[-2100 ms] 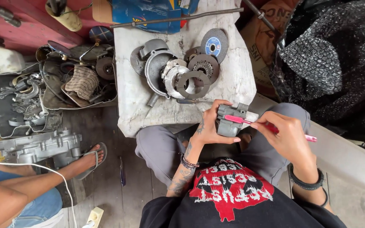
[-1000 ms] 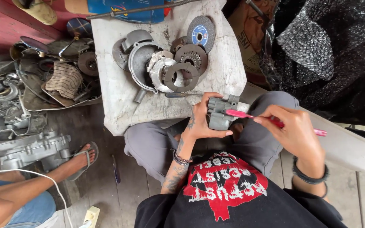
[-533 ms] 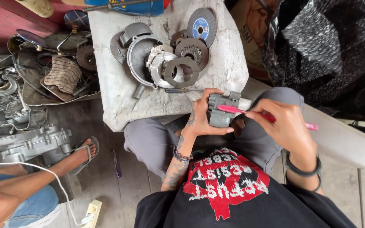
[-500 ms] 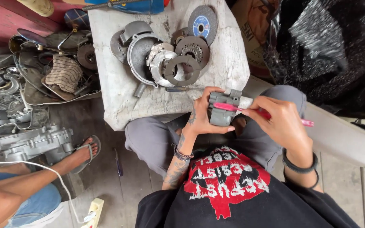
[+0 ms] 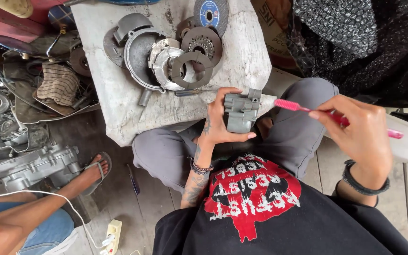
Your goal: Cleaning a motorcycle carburetor using a toothbrush and a screwdriver to remove dirt and debris.
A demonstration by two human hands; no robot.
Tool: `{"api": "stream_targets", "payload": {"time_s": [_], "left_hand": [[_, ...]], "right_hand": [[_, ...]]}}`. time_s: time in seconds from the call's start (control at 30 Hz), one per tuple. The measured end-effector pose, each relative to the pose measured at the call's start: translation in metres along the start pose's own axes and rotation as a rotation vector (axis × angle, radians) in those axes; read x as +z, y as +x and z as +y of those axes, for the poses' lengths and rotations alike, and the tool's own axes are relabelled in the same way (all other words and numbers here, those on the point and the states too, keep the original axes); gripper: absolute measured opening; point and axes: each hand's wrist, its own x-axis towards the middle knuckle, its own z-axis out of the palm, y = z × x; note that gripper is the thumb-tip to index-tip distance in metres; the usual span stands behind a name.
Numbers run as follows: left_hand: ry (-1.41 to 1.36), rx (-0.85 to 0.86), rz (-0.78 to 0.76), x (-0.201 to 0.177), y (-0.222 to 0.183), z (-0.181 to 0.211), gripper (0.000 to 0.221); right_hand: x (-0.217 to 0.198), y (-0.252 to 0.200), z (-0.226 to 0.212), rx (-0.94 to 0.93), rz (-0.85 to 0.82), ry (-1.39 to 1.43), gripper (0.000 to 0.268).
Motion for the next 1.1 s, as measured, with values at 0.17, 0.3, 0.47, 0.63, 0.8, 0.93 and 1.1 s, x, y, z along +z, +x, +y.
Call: {"api": "stream_targets", "payload": {"time_s": [0.17,0.3,0.47,0.63,0.8,0.93,1.1], "left_hand": [[0.036,0.036,0.005,0.001,-0.001,0.000,0.090],[0.002,0.075,0.036,0.002,0.000,-0.001,0.087],[-0.018,0.037,0.010,0.000,0.000,-0.001,0.088],[-0.053,0.043,0.018,0.002,0.001,-0.006,0.085],[-0.158,0.098,0.044,0.003,-0.001,-0.012,0.083],[-0.440,0.151,0.132,0.003,-0.004,-0.035,0.092],[-0.765,0.235,0.177,0.012,0.001,-0.048,0.096]], "right_hand": [[0.034,0.023,-0.047,-0.154,0.012,0.174,0.013],[0.041,0.032,-0.049,-0.148,0.007,0.183,0.020],[0.009,0.006,-0.005,-0.026,-0.048,0.111,0.020],[-0.003,-0.015,0.014,0.126,0.137,0.241,0.015],[0.068,-0.002,-0.057,0.160,0.283,0.710,0.018],[0.169,-0.039,-0.060,0.092,0.224,0.987,0.014],[0.187,-0.067,-0.039,0.115,-0.002,0.993,0.015]]}}
